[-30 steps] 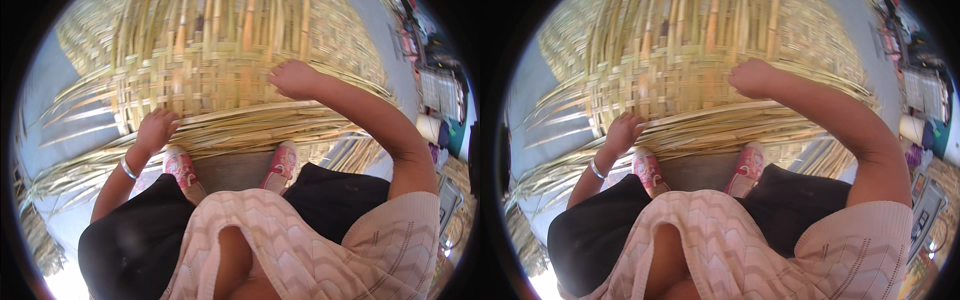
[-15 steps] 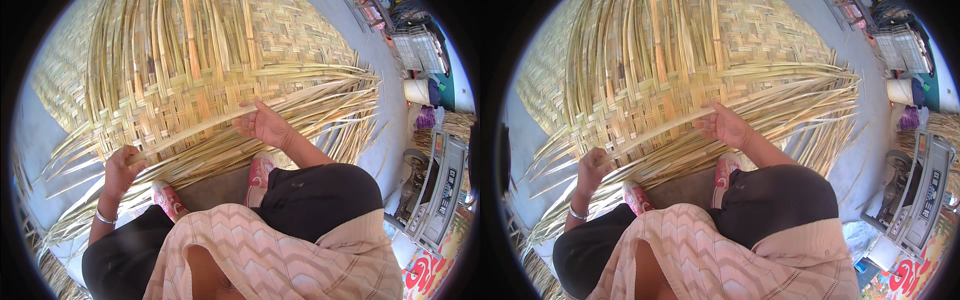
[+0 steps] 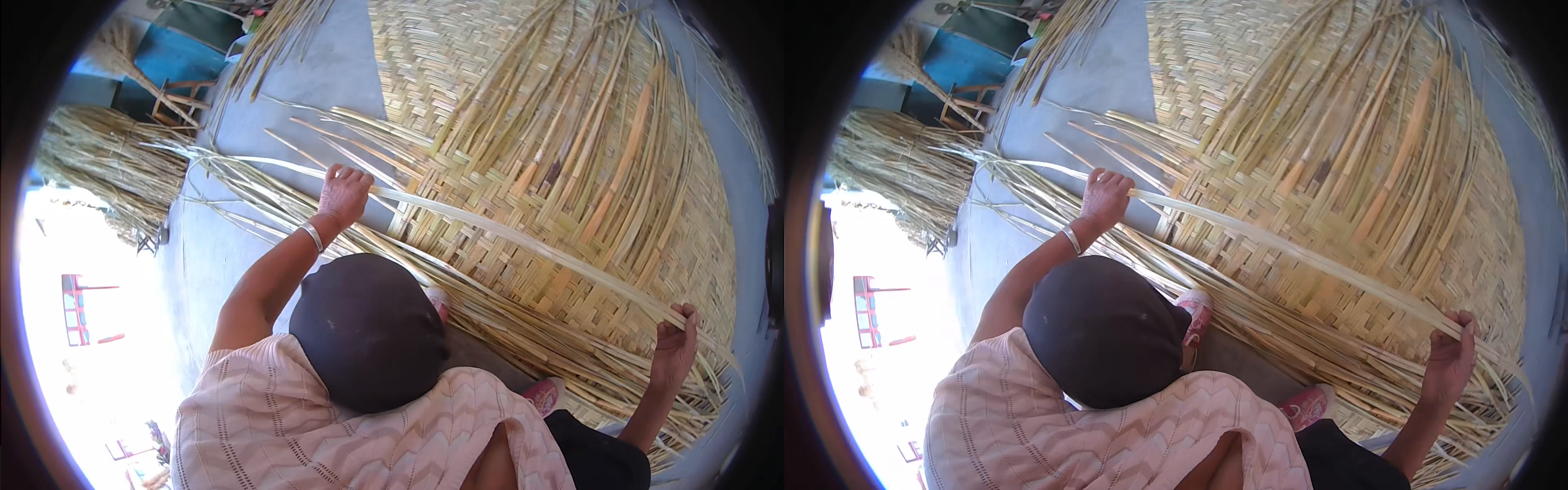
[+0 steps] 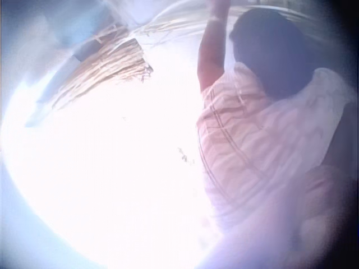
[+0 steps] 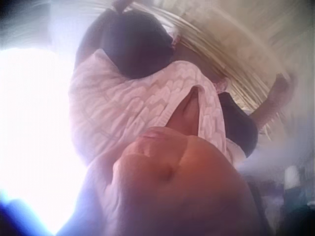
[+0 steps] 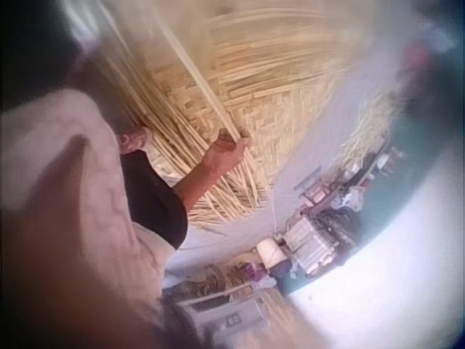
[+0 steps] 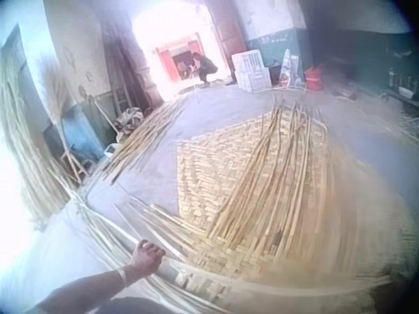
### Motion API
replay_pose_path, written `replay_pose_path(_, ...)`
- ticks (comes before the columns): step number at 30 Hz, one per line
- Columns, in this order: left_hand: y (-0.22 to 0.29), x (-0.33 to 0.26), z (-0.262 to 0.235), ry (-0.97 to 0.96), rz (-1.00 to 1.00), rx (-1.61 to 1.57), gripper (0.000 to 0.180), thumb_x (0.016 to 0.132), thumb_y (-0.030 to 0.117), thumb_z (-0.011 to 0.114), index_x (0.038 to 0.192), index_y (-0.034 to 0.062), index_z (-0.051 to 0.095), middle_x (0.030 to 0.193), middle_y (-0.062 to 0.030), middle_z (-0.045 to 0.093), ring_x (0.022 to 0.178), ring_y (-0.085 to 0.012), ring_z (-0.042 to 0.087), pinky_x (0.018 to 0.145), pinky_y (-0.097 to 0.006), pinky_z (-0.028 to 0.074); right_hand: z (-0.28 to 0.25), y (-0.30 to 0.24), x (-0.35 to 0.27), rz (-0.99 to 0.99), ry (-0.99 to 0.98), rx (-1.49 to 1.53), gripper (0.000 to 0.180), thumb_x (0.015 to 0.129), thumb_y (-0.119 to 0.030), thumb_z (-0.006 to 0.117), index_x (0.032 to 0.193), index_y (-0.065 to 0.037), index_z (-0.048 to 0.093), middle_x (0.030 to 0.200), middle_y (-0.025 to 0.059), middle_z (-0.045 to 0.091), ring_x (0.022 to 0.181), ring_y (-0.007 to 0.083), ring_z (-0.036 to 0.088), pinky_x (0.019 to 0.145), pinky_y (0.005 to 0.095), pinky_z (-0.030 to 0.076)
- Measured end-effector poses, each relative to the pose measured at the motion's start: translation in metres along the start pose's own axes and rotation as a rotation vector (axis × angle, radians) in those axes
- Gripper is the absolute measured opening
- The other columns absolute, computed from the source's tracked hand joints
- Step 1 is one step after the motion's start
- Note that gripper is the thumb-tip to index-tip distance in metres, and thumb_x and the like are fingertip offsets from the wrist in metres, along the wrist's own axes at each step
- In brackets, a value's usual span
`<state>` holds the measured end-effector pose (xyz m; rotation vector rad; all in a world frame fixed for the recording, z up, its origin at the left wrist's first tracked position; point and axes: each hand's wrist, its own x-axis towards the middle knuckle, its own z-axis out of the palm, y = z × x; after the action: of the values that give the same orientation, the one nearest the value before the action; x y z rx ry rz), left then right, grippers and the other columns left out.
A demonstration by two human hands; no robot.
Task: The person weaves a large flat basket by hand, interlacing long dried palm strips in an over-under pattern. They repeatedly pull new strips through the weave and press them down to tighten the structure.
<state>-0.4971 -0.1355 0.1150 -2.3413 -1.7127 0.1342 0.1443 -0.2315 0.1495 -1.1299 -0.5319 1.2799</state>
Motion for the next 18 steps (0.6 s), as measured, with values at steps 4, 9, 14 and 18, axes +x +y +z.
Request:
replay_pose_path(4,-0.050,0.006,-0.020,-0.063,-0.125,0.162,0.018,0.075,0.006,0.062,0.091,0.0113,0.060,0.093,-0.0057,0.063,0.103,-0.0242,0.057,0.096,-0.044,0.035,-0.046,0.022,0.014,0.097,0.085,0.011,0.026,0.098,-0.022,0.052,0.120,-0.007,0.054,0.107,0.0061,0.065,0.091,0.0099,0.061,0.073,0.0244,0.052)
replay_pose_path(9,-0.104,0.076,-0.101,0.043,-0.212,0.314,0.022,0.077,0.003,0.059,0.095,0.0154,0.062,0.100,-0.0033,0.062,0.104,-0.0227,0.056,0.089,-0.040,0.039,-0.075,0.064,0.014,0.206,0.156,0.049,0.027,0.097,-0.022,0.054,0.120,-0.008,0.054,0.107,0.0059,0.065,0.091,0.0101,0.062,0.072,0.0225,0.053)
replay_pose_path(14,-0.083,0.176,-0.232,0.401,-0.039,0.453,0.020,0.084,0.013,0.058,0.103,0.0112,0.063,0.110,-0.0094,0.061,0.109,-0.0275,0.056,0.085,-0.041,0.047,-0.105,0.086,0.018,0.178,0.141,0.093,0.029,0.097,-0.026,0.055,0.120,-0.008,0.055,0.105,0.0058,0.066,0.082,0.0117,0.064,0.064,0.0240,0.055)
replay_pose_path(18,-0.051,0.237,-0.291,0.657,0.170,0.491,0.007,0.077,0.013,0.060,0.083,0.0114,0.065,0.088,-0.0061,0.063,0.097,-0.0239,0.061,0.076,-0.038,0.051,-0.150,0.083,0.025,0.211,0.158,-0.005,0.031,0.097,-0.029,0.055,0.121,-0.009,0.056,0.104,0.0056,0.065,0.078,0.0112,0.064,0.059,0.0265,0.054)
